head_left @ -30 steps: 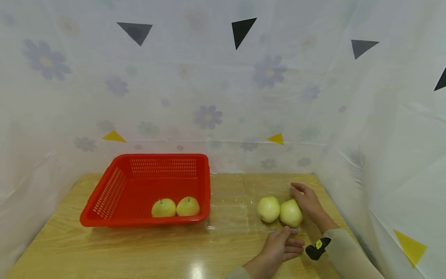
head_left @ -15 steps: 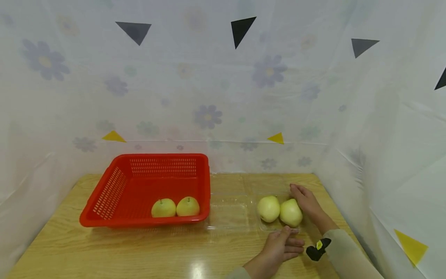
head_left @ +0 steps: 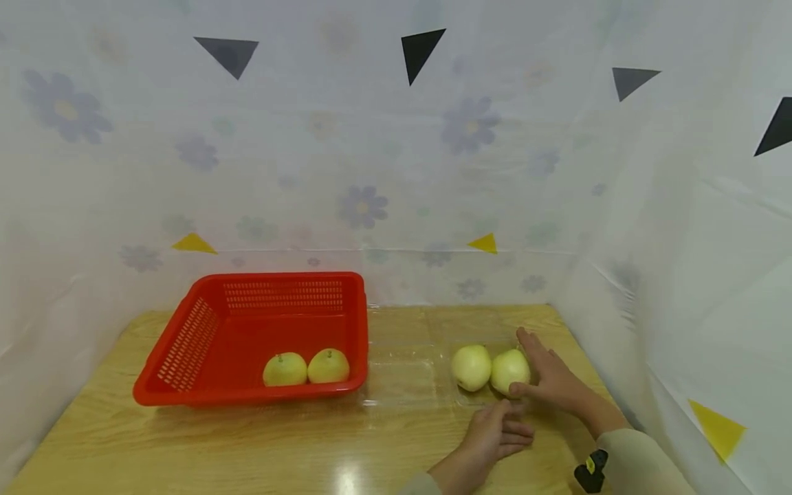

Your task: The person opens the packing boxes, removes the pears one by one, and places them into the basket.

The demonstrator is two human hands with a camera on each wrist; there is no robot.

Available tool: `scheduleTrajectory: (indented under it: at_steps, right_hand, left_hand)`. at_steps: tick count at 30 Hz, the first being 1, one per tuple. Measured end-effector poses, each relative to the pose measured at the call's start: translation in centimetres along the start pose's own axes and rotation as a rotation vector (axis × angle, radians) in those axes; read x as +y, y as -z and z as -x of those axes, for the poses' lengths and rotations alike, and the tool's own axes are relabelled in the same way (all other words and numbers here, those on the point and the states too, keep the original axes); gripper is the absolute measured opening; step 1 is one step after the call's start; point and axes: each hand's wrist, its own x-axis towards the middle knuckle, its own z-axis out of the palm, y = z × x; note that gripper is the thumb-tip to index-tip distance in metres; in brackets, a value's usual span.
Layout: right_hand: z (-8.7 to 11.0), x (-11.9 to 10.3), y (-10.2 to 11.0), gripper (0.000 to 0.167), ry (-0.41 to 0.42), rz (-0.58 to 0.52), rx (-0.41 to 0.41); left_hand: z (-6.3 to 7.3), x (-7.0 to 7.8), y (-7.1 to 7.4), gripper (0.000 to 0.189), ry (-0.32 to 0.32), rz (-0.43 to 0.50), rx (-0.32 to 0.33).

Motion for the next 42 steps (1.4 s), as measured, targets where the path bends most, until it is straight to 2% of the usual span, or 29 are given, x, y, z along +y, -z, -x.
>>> scheduleTrajectory:
  at_steps: [2,4,6,8,10,12,14,16,18,20,23,25,28,33,39,42]
  right_hand:
    - [0.1,0.1,-0.3,0.115,0.014,0.038,0.014]
    - [0.2,0.2,-0.5,0.118,0.010,0.062,0.022]
    - [0.2,0.3,-0.7,0.118,0.003,0.057,0.024]
    - [0.3,0.3,-0.9,0.118,0.003,0.044,0.024]
    - [0.3,0.4,-0.9,0.118,0.005,0.036,0.025]
    - [0.3,0.4,-1.0,0.118,0.012,0.028,0.024]
    - [0.1,0.4,-0.9,0.118,0.022,0.031,0.021]
    - [-0.1,0.4,-0.8,0.118,0.025,0.037,0.017]
    - [-0.2,0.3,-0.8,0.120,0.024,0.043,0.014]
    - [-0.3,0.2,-0.8,0.122,0.021,0.049,0.014]
    - [-0.3,0.2,-0.9,0.122,0.010,0.052,0.017]
    - [0.0,0.2,-0.9,0.121,0.004,0.047,0.016]
    - [0.6,0.4,-1.0,0.121,-0.007,0.031,0.018]
    - [1.2,0.5,-0.9,0.121,-0.011,0.010,0.023]
    - [0.5,0.2,-1.2,0.120,0.000,0.015,0.023]
    - [0.5,0.3,-1.4,0.121,-0.012,-0.003,0.020]
  left_hand:
    - [0.3,-0.1,-0.3,0.034,-0.028,-0.045,0.018]
    - [1.0,-0.1,-0.4,0.031,-0.066,-0.129,-0.002]
    - [1.8,0.2,-0.3,0.029,-0.128,-0.264,-0.070]
    - [2.8,0.9,0.2,0.029,-0.193,-0.438,-0.154]
    - [3.6,2.0,0.7,0.027,-0.293,-0.622,-0.213]
    - [4.2,3.3,1.2,0.025,-0.437,-0.814,-0.237]
    - [4.3,4.9,1.7,0.021,-0.599,-0.998,-0.198]
    - [4.0,6.5,2.2,0.018,-0.746,-1.171,-0.112]
    - [3.6,7.9,2.8,0.016,-0.825,-1.321,-0.006]
    - [2.9,9.2,3.3,0.020,-0.838,-1.445,0.092]
    - [1.9,10.4,4.0,0.033,-0.764,-1.616,0.187]
    - [1.1,10.7,4.3,0.044,-0.695,-1.725,0.209]
    - [0.1,10.4,4.7,0.060,-0.604,-1.855,0.190]
    - [-0.7,9.5,4.7,0.073,-0.549,-1.962,0.161]
    - [-1.6,9.2,4.1,0.081,-0.527,-2.065,0.250]
    - [-2.1,9.1,4.0,0.083,-0.523,-2.115,0.264]
